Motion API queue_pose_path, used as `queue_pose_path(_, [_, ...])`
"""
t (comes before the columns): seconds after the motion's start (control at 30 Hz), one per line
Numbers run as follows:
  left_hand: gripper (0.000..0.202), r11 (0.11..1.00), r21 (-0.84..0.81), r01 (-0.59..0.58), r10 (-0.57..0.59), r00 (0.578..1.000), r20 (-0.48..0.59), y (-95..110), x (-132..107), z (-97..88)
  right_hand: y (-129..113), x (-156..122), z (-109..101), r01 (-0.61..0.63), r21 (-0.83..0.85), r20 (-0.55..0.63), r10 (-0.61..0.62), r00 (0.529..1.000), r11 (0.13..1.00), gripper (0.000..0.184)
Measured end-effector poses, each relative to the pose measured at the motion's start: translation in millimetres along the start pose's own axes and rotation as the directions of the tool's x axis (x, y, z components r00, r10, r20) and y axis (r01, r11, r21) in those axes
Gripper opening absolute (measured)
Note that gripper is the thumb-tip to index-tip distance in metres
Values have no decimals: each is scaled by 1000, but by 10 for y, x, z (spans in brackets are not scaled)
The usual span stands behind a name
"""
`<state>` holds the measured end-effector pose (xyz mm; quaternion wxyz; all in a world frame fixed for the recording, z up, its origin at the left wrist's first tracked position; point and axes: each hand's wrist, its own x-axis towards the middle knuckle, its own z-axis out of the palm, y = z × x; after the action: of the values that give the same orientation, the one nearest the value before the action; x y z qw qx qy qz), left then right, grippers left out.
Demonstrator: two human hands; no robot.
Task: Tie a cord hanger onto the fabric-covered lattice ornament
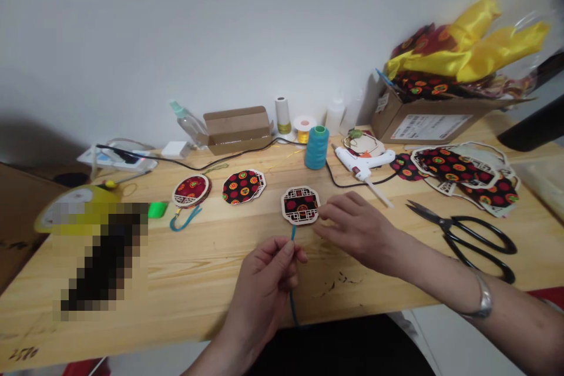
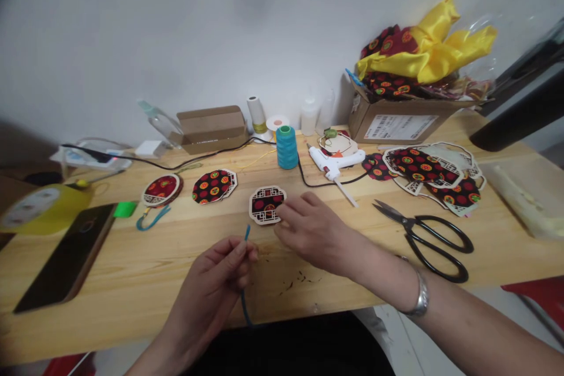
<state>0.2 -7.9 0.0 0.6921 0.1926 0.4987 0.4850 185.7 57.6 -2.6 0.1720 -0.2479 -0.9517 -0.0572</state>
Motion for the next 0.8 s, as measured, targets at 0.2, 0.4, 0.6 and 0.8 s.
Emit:
queue_pose_path(0.2, [13,999,-34,7,-6,1000,19,-17,-9,-45,18,95,98,341,-239,57,-337,940,909,23])
queue_pose_path(0.4, [13,999,-52,7,-6,1000,19,-17,-4,-69,68,112,179,444,-224,11,-454,891,867,25])
queue_pose_path(0.6, [15,997,-73,-1,2,1000,15,-14,10,-86,142,228,162,181,232,-110,-159,981,956,18])
queue_pose_path(0.8, [20,995,-96,20,-17,999,31,-17,17,-95,412,656,-253,-272,933,110,530,841,237,10])
